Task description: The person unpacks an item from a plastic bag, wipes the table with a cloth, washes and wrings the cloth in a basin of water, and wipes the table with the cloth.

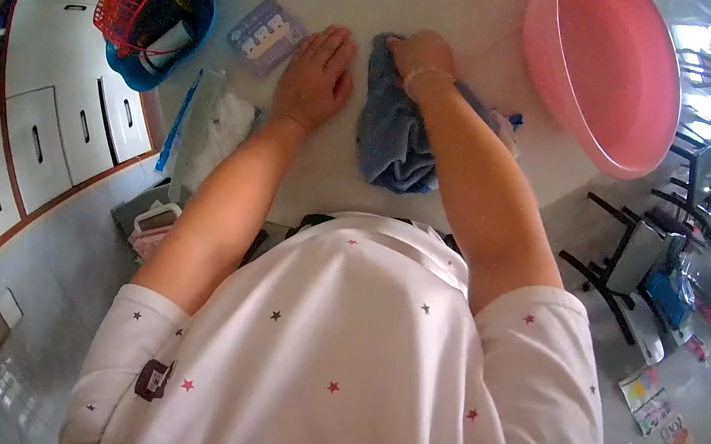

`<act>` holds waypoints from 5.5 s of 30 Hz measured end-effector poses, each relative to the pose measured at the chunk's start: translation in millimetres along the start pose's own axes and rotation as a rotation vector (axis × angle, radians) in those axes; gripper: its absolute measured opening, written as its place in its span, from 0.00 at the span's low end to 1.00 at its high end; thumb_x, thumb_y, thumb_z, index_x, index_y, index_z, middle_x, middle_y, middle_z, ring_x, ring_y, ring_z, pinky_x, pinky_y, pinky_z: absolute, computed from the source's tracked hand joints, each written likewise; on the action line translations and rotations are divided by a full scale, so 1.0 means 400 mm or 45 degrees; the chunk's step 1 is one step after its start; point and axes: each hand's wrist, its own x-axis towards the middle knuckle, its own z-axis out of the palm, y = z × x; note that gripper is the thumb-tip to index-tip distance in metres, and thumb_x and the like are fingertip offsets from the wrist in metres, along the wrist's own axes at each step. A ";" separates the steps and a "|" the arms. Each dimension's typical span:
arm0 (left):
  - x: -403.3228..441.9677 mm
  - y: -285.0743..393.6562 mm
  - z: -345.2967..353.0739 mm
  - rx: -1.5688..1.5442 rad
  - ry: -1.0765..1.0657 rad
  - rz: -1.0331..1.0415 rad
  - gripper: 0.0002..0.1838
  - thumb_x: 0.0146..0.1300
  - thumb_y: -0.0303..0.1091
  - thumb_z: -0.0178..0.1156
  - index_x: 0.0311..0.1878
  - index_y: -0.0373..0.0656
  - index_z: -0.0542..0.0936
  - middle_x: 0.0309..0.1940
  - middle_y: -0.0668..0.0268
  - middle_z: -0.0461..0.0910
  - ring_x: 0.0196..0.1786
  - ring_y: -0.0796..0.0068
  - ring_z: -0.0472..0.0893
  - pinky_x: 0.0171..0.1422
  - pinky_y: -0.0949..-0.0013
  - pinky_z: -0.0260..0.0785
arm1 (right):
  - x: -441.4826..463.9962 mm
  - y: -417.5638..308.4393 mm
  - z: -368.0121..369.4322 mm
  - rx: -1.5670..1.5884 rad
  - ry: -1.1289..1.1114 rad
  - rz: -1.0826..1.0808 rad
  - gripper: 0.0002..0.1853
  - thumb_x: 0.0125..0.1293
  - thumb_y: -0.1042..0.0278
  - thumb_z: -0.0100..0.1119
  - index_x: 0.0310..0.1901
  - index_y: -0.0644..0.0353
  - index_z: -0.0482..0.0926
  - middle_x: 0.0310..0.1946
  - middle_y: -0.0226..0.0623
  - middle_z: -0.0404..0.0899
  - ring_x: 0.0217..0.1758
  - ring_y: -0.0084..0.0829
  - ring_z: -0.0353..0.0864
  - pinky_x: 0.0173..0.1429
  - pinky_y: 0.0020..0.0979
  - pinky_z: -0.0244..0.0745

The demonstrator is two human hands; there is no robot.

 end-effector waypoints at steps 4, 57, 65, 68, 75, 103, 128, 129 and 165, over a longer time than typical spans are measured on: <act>0.001 -0.007 -0.001 -0.051 0.011 0.002 0.18 0.57 0.32 0.54 0.52 0.40 0.75 0.60 0.57 0.70 0.66 0.58 0.66 0.71 0.55 0.55 | -0.049 0.011 -0.015 0.069 -0.001 0.038 0.25 0.63 0.49 0.55 0.34 0.71 0.81 0.23 0.49 0.81 0.23 0.39 0.82 0.38 0.36 0.77; -0.002 -0.005 -0.005 -0.019 0.018 0.004 0.19 0.56 0.33 0.54 0.52 0.42 0.74 0.60 0.58 0.70 0.66 0.60 0.66 0.71 0.57 0.55 | -0.021 -0.015 0.024 -0.034 0.002 0.031 0.24 0.62 0.51 0.56 0.36 0.71 0.81 0.27 0.49 0.82 0.23 0.38 0.83 0.38 0.35 0.78; 0.000 -0.005 -0.002 -0.043 0.015 -0.015 0.18 0.56 0.33 0.54 0.51 0.41 0.74 0.60 0.58 0.70 0.66 0.60 0.66 0.72 0.55 0.55 | -0.028 -0.046 0.013 0.070 0.052 0.042 0.24 0.62 0.50 0.56 0.34 0.71 0.81 0.25 0.48 0.82 0.22 0.36 0.83 0.39 0.36 0.77; -0.006 -0.010 0.007 -0.034 0.018 -0.003 0.18 0.56 0.33 0.54 0.51 0.41 0.75 0.60 0.58 0.70 0.66 0.60 0.66 0.72 0.56 0.55 | -0.034 -0.033 0.013 0.049 0.017 0.065 0.24 0.61 0.50 0.57 0.33 0.70 0.81 0.24 0.47 0.82 0.22 0.37 0.82 0.39 0.35 0.77; -0.001 -0.002 -0.004 -0.017 0.011 -0.008 0.20 0.56 0.33 0.54 0.53 0.41 0.74 0.61 0.57 0.69 0.66 0.59 0.66 0.72 0.56 0.55 | -0.024 -0.014 0.015 0.038 0.023 0.035 0.23 0.61 0.50 0.57 0.32 0.70 0.82 0.23 0.47 0.81 0.21 0.39 0.82 0.38 0.34 0.77; 0.000 -0.004 -0.005 0.005 -0.032 0.019 0.22 0.56 0.33 0.55 0.55 0.40 0.73 0.61 0.56 0.69 0.66 0.57 0.66 0.71 0.54 0.55 | -0.026 0.036 0.008 -0.134 0.031 0.006 0.26 0.61 0.47 0.55 0.42 0.68 0.81 0.30 0.48 0.83 0.30 0.41 0.84 0.47 0.38 0.77; -0.001 0.004 -0.010 0.049 -0.003 0.020 0.19 0.56 0.33 0.54 0.52 0.39 0.74 0.60 0.56 0.70 0.66 0.59 0.66 0.71 0.55 0.55 | -0.043 0.051 -0.006 0.070 -0.039 0.088 0.25 0.60 0.48 0.55 0.35 0.68 0.82 0.27 0.47 0.82 0.24 0.37 0.83 0.43 0.36 0.76; -0.011 0.007 -0.007 0.022 -0.011 0.013 0.19 0.56 0.34 0.54 0.52 0.40 0.74 0.60 0.56 0.70 0.66 0.59 0.66 0.71 0.55 0.55 | -0.044 0.015 -0.005 0.080 -0.030 0.136 0.25 0.60 0.48 0.55 0.36 0.68 0.82 0.29 0.47 0.83 0.27 0.39 0.84 0.45 0.37 0.76; 0.002 -0.001 -0.002 0.012 -0.029 0.011 0.20 0.56 0.34 0.54 0.53 0.40 0.73 0.60 0.56 0.69 0.67 0.58 0.64 0.71 0.55 0.54 | 0.001 0.010 -0.019 -0.366 0.069 -0.160 0.25 0.60 0.46 0.56 0.44 0.64 0.81 0.36 0.47 0.83 0.42 0.45 0.83 0.50 0.41 0.74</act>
